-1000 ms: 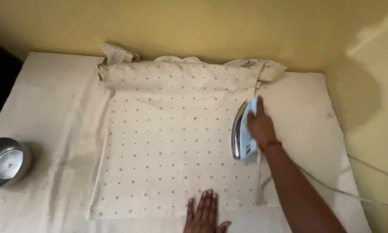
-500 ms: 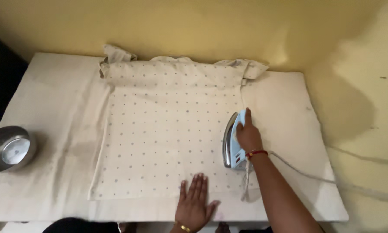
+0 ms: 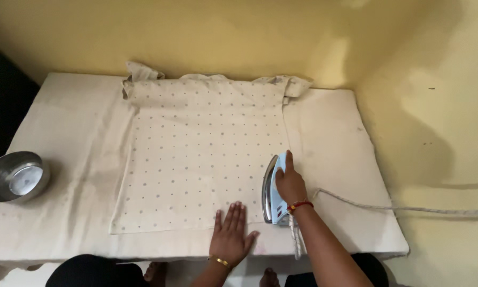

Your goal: The person irons a white polka-dotted shirt on a makeshift ironing board. They smooth the fabric, use a steam iron to press the collar and body, and flip the shirt to iron the other side.

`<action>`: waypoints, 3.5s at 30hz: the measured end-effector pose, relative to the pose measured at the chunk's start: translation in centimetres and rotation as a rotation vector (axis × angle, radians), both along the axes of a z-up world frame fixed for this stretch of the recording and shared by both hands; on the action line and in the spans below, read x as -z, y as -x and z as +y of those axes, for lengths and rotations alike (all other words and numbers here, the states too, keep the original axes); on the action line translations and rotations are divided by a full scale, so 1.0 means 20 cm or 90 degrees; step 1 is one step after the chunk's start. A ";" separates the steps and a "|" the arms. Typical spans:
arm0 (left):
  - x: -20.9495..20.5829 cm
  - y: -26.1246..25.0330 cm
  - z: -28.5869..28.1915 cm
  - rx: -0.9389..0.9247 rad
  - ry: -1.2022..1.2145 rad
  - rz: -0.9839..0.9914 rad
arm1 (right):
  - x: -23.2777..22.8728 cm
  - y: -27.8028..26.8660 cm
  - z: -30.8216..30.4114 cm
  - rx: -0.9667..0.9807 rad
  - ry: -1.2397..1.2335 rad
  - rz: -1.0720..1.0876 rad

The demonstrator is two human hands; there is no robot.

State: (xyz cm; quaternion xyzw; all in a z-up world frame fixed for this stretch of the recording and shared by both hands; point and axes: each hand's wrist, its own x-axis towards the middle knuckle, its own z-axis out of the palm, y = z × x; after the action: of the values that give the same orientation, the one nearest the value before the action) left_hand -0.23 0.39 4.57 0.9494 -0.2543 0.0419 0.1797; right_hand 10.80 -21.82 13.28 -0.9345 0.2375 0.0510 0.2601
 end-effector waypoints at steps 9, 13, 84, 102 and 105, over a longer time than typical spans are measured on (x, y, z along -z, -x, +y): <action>0.01 -0.01 0.00 0.005 -0.003 -0.014 | -0.06 0.07 0.05 -0.003 0.009 -0.004; 0.01 0.00 0.00 0.003 0.001 -0.038 | -0.06 0.06 0.06 0.001 0.006 -0.005; -0.16 -0.96 1.51 -0.474 0.268 0.466 | 0.06 -1.30 1.23 -0.075 -0.367 -0.142; -0.14 -0.95 1.49 -0.497 0.235 0.443 | -0.03 -0.97 1.66 -0.236 -0.266 -0.031; -0.13 -0.95 1.49 -0.495 0.201 0.440 | -0.01 -1.27 1.77 -0.299 -0.230 -0.069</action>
State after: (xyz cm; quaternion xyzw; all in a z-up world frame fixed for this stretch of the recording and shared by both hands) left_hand 18.82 30.17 7.26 0.8935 0.1991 -0.1717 0.3642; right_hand 36.24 13.50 13.54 -0.9038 -0.0121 0.1013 0.4157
